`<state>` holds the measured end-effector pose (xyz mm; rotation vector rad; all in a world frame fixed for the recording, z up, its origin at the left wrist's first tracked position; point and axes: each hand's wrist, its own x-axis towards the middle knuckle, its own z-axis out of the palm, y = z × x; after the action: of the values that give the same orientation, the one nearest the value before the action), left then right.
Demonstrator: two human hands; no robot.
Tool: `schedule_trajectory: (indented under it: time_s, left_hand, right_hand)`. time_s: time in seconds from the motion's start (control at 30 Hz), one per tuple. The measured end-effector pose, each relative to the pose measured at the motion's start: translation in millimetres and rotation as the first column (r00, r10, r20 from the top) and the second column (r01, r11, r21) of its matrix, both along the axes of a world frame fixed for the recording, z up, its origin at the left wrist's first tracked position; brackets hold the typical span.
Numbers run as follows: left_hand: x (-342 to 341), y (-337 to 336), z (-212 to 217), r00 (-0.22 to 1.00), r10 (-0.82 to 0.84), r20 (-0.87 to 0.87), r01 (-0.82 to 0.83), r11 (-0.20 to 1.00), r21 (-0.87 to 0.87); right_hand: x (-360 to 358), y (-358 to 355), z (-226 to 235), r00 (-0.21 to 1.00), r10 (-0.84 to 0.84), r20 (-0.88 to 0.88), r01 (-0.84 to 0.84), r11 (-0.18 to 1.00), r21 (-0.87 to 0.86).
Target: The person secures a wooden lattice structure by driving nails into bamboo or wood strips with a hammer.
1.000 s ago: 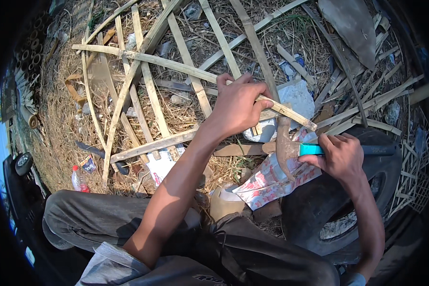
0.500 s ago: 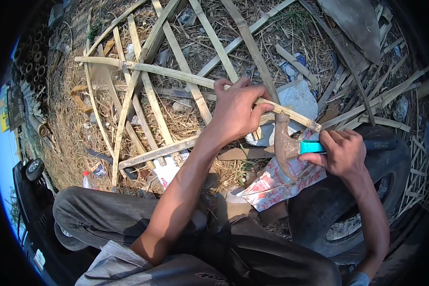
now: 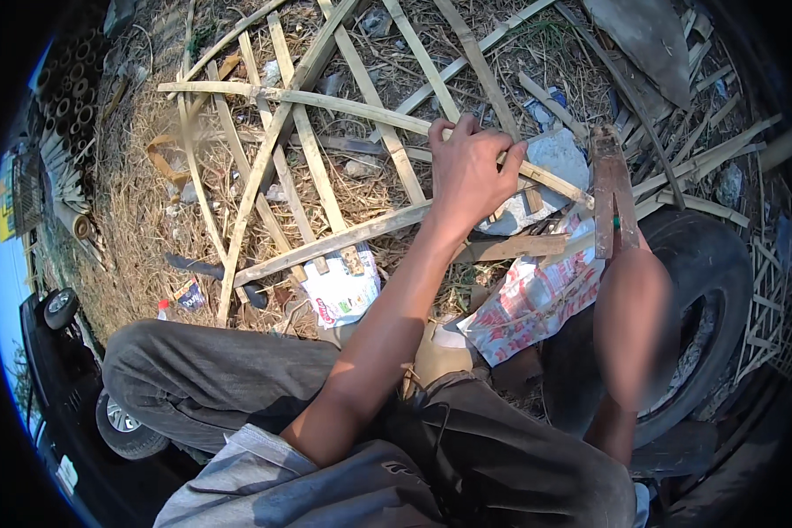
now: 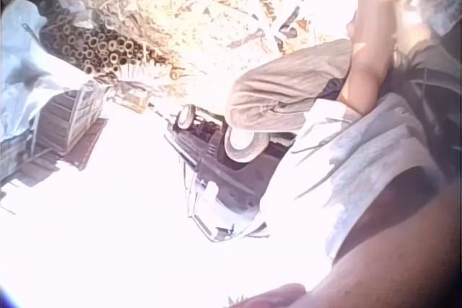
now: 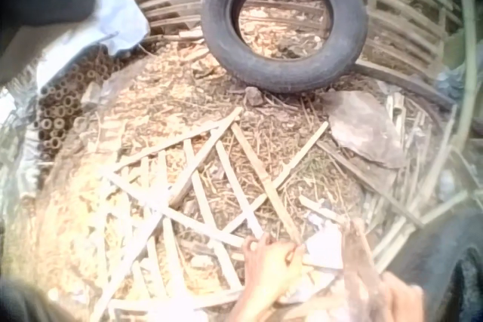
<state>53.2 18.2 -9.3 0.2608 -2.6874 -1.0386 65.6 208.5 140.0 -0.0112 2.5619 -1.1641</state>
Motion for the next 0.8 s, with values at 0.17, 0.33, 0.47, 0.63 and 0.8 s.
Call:
schedule_trajectory:
  time_s: [0.17, 0.33, 0.47, 0.63, 0.8]
  left_hand:
    - [-8.2, 11.5, -0.2, 0.993, 0.099, 0.060, -0.092, 0.990, -0.109]
    - [-12.8, 12.9, 0.1, 0.994, 0.096, 0.050, -0.089, 0.988, -0.126]
    - [-14.5, 12.7, -4.7, 0.994, 0.098, 0.046, -0.089, 0.982, -0.165]
    - [-7.3, 11.4, -8.9, 0.993, 0.113, 0.022, -0.107, 0.980, -0.169]
    - [-17.5, 15.4, -13.3, 0.996, 0.091, -0.010, -0.092, 0.991, -0.100]
  right_hand:
    - [53.1, -14.7, -46.8, 0.886, -0.305, 0.349, 0.389, 0.899, -0.200]
    - [72.0, -19.9, -75.3, 0.903, -0.361, 0.233, 0.413, 0.879, -0.240]
    - [80.8, -26.6, -77.0, 0.938, -0.346, -0.035, 0.338, 0.930, -0.148]
    - [84.5, -25.9, -102.3, 0.971, -0.229, -0.072, 0.229, 0.973, -0.007]
    - [60.6, -23.4, -48.3, 0.824, -0.549, 0.139, 0.555, 0.734, -0.392]
